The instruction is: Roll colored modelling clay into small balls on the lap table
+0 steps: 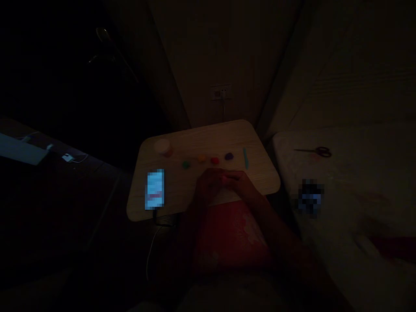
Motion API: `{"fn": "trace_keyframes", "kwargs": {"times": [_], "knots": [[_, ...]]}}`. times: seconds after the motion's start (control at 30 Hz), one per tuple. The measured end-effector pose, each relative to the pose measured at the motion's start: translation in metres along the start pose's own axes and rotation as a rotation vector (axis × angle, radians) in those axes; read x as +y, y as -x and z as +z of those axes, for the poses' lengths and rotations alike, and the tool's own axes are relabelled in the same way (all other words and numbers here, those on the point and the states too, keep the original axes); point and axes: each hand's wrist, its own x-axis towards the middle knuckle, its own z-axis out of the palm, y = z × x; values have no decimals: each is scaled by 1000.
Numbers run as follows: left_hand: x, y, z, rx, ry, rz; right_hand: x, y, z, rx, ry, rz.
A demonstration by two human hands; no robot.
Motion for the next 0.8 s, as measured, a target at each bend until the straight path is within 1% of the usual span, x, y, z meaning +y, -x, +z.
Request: {"fn": "trace_keyframes", "kwargs": {"times": [0.23,0.37,0.47,0.67,0.8], "knots": [[-4,0,-2,-45,-124,56,-2,-1,4,29,7,3],[-5,1,-1,5,-193,55,0,-3,7,36,61,-8],[-7,2,1,31,-209,83,2,-3,7,68,97,3],[-10,3,3,4,-243,107,5,-4,6,145,116,-84],[-11,1,2,13,-226,103,5,-5,10,190,92,-76]]}}
